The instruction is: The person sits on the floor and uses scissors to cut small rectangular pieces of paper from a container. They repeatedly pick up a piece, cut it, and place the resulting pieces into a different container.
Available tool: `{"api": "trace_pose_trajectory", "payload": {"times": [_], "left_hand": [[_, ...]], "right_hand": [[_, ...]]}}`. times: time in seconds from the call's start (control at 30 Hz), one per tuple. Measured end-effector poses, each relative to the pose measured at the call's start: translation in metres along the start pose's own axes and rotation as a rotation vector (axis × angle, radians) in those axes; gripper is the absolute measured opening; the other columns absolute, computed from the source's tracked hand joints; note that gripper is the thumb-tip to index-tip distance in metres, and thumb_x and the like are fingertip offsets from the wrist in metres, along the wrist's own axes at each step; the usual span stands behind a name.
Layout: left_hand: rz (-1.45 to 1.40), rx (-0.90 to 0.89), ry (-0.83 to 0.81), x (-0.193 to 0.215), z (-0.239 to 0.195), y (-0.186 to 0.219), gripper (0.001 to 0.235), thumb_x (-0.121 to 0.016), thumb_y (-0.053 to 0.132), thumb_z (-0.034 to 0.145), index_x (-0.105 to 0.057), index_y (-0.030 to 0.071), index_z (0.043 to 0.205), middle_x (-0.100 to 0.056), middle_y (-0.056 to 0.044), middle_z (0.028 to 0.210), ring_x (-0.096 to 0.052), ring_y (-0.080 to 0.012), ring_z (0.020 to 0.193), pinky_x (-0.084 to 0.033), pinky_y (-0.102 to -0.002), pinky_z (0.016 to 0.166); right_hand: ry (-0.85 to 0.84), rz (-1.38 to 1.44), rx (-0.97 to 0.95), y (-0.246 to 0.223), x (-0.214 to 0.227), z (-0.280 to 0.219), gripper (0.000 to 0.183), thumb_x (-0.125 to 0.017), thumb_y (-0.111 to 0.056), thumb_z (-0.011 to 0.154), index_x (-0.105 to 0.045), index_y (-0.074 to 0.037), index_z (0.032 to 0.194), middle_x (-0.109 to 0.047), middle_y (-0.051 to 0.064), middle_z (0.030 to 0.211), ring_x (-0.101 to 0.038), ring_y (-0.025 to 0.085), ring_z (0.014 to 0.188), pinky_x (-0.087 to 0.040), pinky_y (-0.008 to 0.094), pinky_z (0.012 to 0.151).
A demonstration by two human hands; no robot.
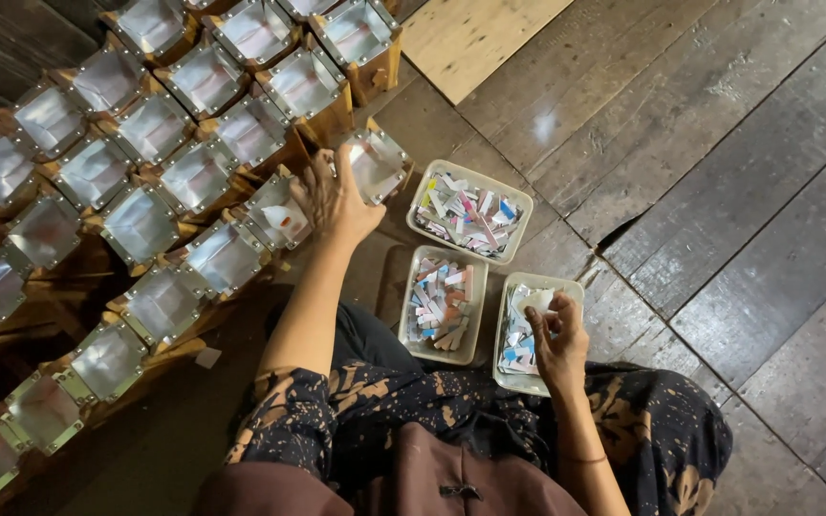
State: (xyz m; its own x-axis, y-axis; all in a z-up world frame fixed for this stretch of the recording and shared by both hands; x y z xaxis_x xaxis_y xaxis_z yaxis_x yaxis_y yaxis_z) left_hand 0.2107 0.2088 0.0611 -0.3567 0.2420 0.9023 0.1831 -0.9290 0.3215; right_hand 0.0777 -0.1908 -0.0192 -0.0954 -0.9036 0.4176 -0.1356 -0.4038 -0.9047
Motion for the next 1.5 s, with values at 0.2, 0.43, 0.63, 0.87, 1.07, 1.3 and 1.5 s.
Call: {"api": "trace_pose_trajectory", "payload": {"times": [0.2, 0.43, 0.63, 0.87, 1.07, 1.3, 1.5], "left_hand": [[0.048, -0.027, 0.096, -0.007, 0.013, -0.011, 0.089, -0.088, 0.039, 0.062, -0.044, 0.016, 0.136, -0.048, -0.016, 0.131, -0.043, -0.0404, 0.127, -0.030, -0.065, 0.098], [-0.145, -0.194, -0.025, 0.036, -0.058, 0.101, 0.085, -0.088, 0.026, 0.079, -0.044, 0.007, 0.149, -0.046, -0.029, 0.139, -0.035, -0.0498, 0.137, -0.033, -0.069, 0.099], [-0.997, -0.152, -0.421, -0.043, -0.167, 0.155, 0.043, -0.083, 0.013, 0.080, -0.070, 0.012, 0.120, -0.071, -0.015, 0.124, -0.059, -0.0359, 0.128, -0.045, -0.047, 0.107], [-1.010, -0.187, -0.409, -0.038, -0.179, 0.162, 0.036, -0.088, 0.023, 0.076, -0.077, 0.020, 0.110, -0.078, -0.004, 0.100, -0.075, -0.0258, 0.099, -0.059, -0.036, 0.084], [-1.002, 0.011, -0.256, 0.005, -0.148, 0.116, 0.028, -0.083, 0.013, 0.082, -0.075, 0.011, 0.109, -0.076, -0.015, 0.095, -0.074, -0.0358, 0.093, -0.061, -0.044, 0.081], [-0.705, 0.081, 0.015, 0.048, -0.037, 0.028, 0.023, -0.070, 0.015, 0.094, -0.067, 0.011, 0.117, -0.076, -0.006, 0.102, -0.070, -0.0165, 0.085, -0.059, -0.027, 0.073], [-0.202, 0.106, 0.062, 0.009, 0.028, -0.015, 0.034, -0.084, 0.018, 0.079, -0.073, 0.024, 0.110, -0.076, -0.011, 0.110, -0.057, -0.0311, 0.112, -0.034, -0.048, 0.090]], "right_hand": [[0.003, 0.034, 0.032, 0.012, -0.009, 0.003, 0.030, -0.073, -0.022, 0.099, -0.054, -0.006, 0.117, -0.069, 0.018, 0.083, -0.073, 0.030, 0.075, -0.057, 0.039, 0.064], [0.077, 0.087, 0.039, -0.017, -0.008, 0.001, 0.034, -0.074, -0.006, 0.095, -0.056, -0.004, 0.124, -0.067, 0.018, 0.095, -0.072, 0.033, 0.079, -0.059, 0.043, 0.066], [0.001, 0.067, 0.128, -0.025, -0.016, -0.005, 0.029, -0.078, -0.017, 0.093, -0.061, -0.008, 0.115, -0.064, 0.009, 0.066, -0.066, 0.023, 0.062, -0.055, 0.033, 0.063], [-0.162, 0.135, 0.114, -0.024, -0.024, -0.021, 0.035, -0.077, -0.001, 0.086, -0.064, -0.004, 0.118, -0.072, 0.022, 0.089, -0.075, 0.040, 0.082, -0.059, 0.050, 0.080], [-0.123, -0.005, 0.043, -0.010, 0.031, 0.000, 0.039, -0.075, 0.002, 0.091, -0.064, -0.006, 0.127, -0.074, 0.023, 0.101, -0.074, 0.041, 0.088, -0.059, 0.052, 0.079], [0.392, -0.439, -0.089, 0.102, 0.246, -0.011, 0.026, -0.081, -0.017, 0.111, -0.071, 0.001, 0.127, -0.073, 0.018, 0.115, -0.070, 0.028, 0.097, -0.055, 0.037, 0.077], [0.450, -0.825, -0.706, 0.411, 0.399, -0.054, 0.053, -0.093, -0.056, 0.073, -0.084, -0.015, 0.106, -0.078, 0.011, 0.094, -0.072, 0.022, 0.093, -0.048, 0.028, 0.095]]}}
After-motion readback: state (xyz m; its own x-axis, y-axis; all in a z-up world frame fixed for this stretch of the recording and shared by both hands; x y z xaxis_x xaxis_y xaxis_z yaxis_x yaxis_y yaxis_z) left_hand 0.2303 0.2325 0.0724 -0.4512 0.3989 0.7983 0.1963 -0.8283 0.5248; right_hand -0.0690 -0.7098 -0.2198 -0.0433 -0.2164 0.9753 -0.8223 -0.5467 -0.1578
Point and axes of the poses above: each hand's wrist, its own z-axis towards the middle knuckle, its own x-axis out of the back of the hand, y = z × x, the point moved 8 cm from there along z, towards the middle knuckle
